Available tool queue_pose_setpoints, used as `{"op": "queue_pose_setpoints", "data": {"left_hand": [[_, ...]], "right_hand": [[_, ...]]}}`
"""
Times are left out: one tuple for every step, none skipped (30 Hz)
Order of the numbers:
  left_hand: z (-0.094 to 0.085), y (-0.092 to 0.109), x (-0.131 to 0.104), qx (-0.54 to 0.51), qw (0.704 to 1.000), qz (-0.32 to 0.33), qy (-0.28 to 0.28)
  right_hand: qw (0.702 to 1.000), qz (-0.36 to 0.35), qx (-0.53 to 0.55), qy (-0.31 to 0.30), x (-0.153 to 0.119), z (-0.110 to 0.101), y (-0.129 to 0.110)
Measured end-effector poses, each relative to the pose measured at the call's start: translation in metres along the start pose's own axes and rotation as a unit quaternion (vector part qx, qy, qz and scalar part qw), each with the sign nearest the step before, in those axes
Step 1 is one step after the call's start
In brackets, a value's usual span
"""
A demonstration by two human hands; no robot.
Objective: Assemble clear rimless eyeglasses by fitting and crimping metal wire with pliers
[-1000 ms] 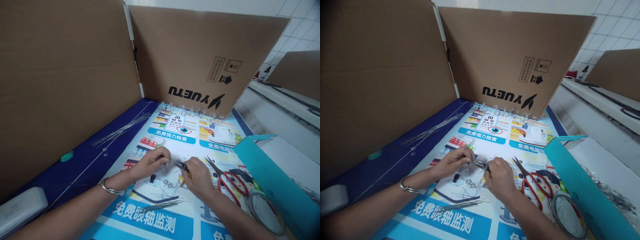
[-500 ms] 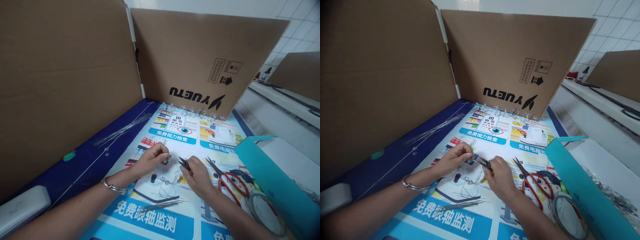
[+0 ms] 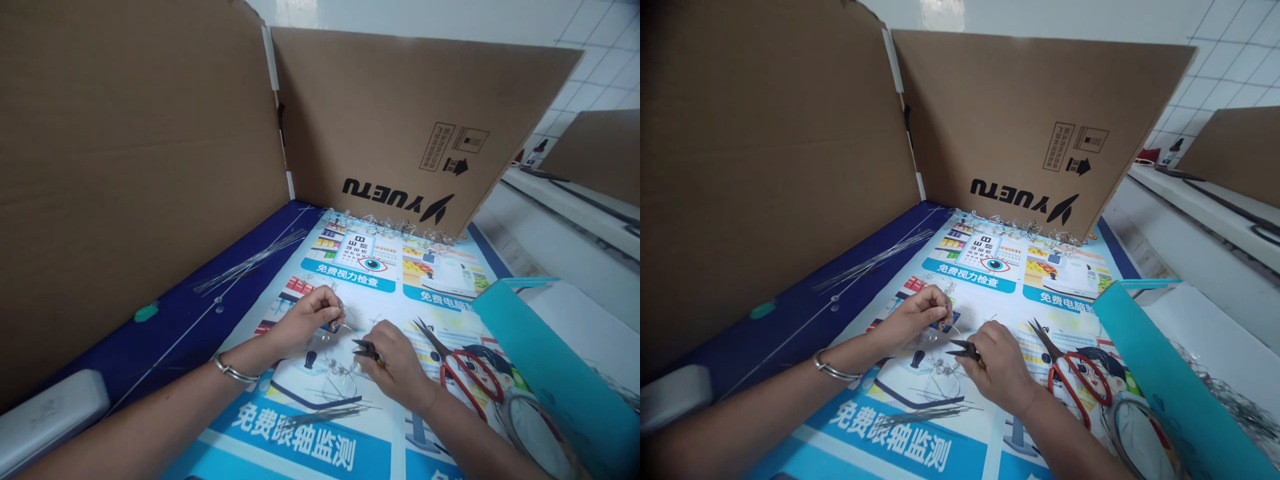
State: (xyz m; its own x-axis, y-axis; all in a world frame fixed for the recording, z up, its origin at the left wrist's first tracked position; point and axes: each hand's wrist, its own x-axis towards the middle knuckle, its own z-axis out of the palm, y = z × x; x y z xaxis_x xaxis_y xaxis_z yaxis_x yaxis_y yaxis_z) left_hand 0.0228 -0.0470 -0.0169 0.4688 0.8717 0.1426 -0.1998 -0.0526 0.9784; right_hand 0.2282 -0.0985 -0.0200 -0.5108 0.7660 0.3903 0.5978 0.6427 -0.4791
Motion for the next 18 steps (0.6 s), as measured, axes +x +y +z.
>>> {"op": "queue_pose_setpoints", "data": {"left_hand": [[0.0,-0.0007,0.0,-0.008,1.0,-0.004,-0.001],[0.0,-0.0012,0.0,-0.014,1.0,-0.007,-0.001],[0.0001,-0.0015,-0.0001,-0.018,1.0,-0.011,-0.001],[0.0003,-0.0017,-0.0001,-0.022,1.0,-0.014,0.0],[0.0005,-0.0019,-0.0003,-0.026,0.999,-0.018,0.002],[0.0009,-0.0019,-0.0004,-0.03,0.999,-0.023,0.005],[0.0014,-0.002,-0.0006,-0.035,0.999,-0.027,0.008],[0.0019,-0.002,-0.0008,-0.04,0.999,-0.03,0.012],[0.0024,-0.002,-0.001,-0.046,0.998,-0.034,0.016],[0.0028,-0.0021,-0.0011,-0.052,0.998,-0.038,0.022],[0.0031,-0.0021,-0.0011,-0.059,0.997,-0.041,0.028],[0.0033,-0.0022,-0.001,-0.065,0.996,-0.044,0.036],[0.0034,-0.0023,-0.0009,-0.071,0.995,-0.047,0.044],[0.0034,-0.0025,-0.0007,-0.077,0.994,-0.049,0.054],[0.0034,-0.0026,-0.0006,-0.082,0.993,-0.051,0.061],[0.0034,-0.0026,-0.0005,-0.087,0.993,-0.053,0.067],[0.0035,-0.0026,-0.0005,-0.091,0.992,-0.054,0.069],[0.0038,-0.0024,-0.0007,-0.093,0.992,-0.055,0.068]], "right_hand": [[1.0,-0.005,0.004,-0.001,0.0,-0.0001,-0.0008],[1.0,-0.007,0.006,-0.002,0.0001,-0.0001,-0.0014],[1.0,-0.006,0.007,-0.002,0.0002,-0.0001,-0.0018],[1.0,-0.005,0.008,0.0,0.0005,0.0,-0.002],[1.0,-0.003,0.009,0.003,0.0007,0.0002,-0.0018],[1.0,0.0,0.011,0.006,0.001,0.0004,-0.0014],[1.0,0.005,0.013,0.011,0.0012,0.0007,-0.0007],[1.0,0.011,0.015,0.018,0.0013,0.0008,0.0001],[0.999,0.017,0.018,0.026,0.0014,0.0009,0.0008],[0.999,0.023,0.022,0.033,0.0014,0.001,0.0015],[0.999,0.027,0.027,0.038,0.0014,0.0009,0.0019],[0.998,0.029,0.033,0.041,0.0013,0.0008,0.0022],[0.998,0.027,0.038,0.042,0.0013,0.0007,0.0022],[0.998,0.024,0.041,0.04,0.0012,0.0007,0.002],[0.998,0.022,0.042,0.038,0.0012,0.0007,0.0018],[0.998,0.019,0.041,0.036,0.0011,0.0008,0.0017],[0.998,0.018,0.039,0.035,0.0011,0.001,0.0016],[0.999,0.018,0.037,0.035,0.0012,0.0013,0.0018]]}}
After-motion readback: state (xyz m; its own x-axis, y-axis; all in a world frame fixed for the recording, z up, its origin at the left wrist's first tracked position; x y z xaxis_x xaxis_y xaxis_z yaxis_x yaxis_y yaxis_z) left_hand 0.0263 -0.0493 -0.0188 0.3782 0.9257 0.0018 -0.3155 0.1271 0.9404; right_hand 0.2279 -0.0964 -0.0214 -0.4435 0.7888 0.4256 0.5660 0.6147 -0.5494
